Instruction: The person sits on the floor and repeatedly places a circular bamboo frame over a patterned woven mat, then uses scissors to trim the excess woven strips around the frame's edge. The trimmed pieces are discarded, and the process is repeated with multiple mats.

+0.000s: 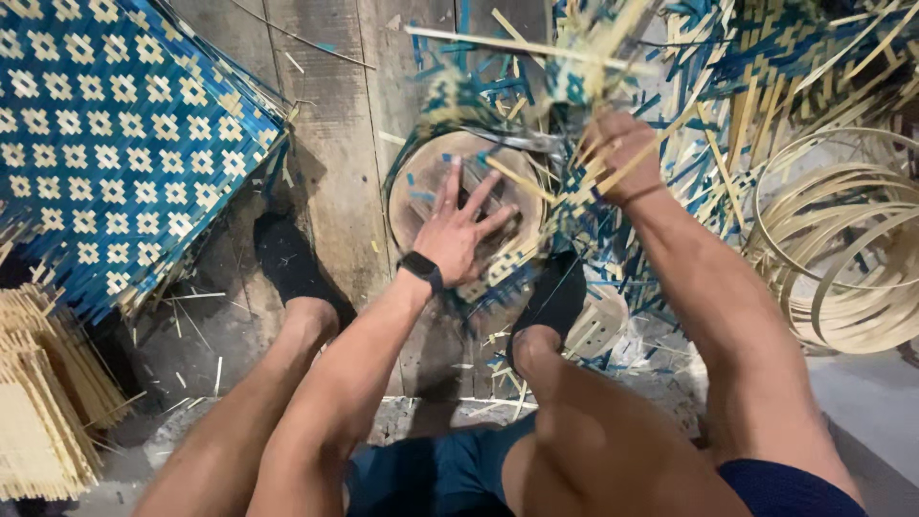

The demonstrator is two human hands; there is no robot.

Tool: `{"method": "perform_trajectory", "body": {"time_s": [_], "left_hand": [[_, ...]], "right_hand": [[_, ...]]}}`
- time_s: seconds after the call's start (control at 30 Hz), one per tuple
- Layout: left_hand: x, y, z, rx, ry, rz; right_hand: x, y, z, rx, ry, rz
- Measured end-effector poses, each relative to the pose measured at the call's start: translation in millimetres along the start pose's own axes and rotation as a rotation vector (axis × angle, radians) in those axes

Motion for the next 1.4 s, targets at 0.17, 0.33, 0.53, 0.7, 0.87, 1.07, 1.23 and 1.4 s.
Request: {"method": "perform_trajectory", "body": {"time_s": [0.17,0.33,0.53,0.7,0.87,1.07,1.23,1.4], "left_hand": [[19.7,-17.3,24.1,0.292,0.415,-0.685],[28.5,-23.6,36.1,0.303,0.310,-0.624],[13.6,-6.3,27.4,0.197,0.332,-0.405],[12.6,-5.6,22.2,0.221,0.295,-0.335],[-1.2,1.5,17.0,0.120,0.308,-0.214],[-4.9,8.3,13.4,-0.026,0.269,-0.118],[-8.1,6.6,10.1,-0.039,0.250,-0.048],[-13.2,3.2,20.2,-0.193,0.171,0.094]], "right_hand": [[12.8,30.0,-23.6,-0.077,0.166,0.049],[-7.4,3.1,0.7,-0.013,0.316,0.036],[13.2,23.3,-20.9,-0.132,-0.012,0.026],[-5.3,5.8,1.5,-0.058,0.283,0.039],[-3.4,-6.0,9.9,-0.328,0.165,0.096],[-17.4,0.1,-30.3,-0.174,0.126,0.007],[-37.0,-22.9,-21.0,-0.031,0.164,-0.066],[-13.6,9.6,-30.6,-0.269,0.088,0.032]]}}
Point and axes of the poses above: each hand's wrist, its own y-axis away from the middle knuckle, its own z-axis out of the palm, x = y × z, the point moved 2 cm from there along -y, towards the middle knuckle
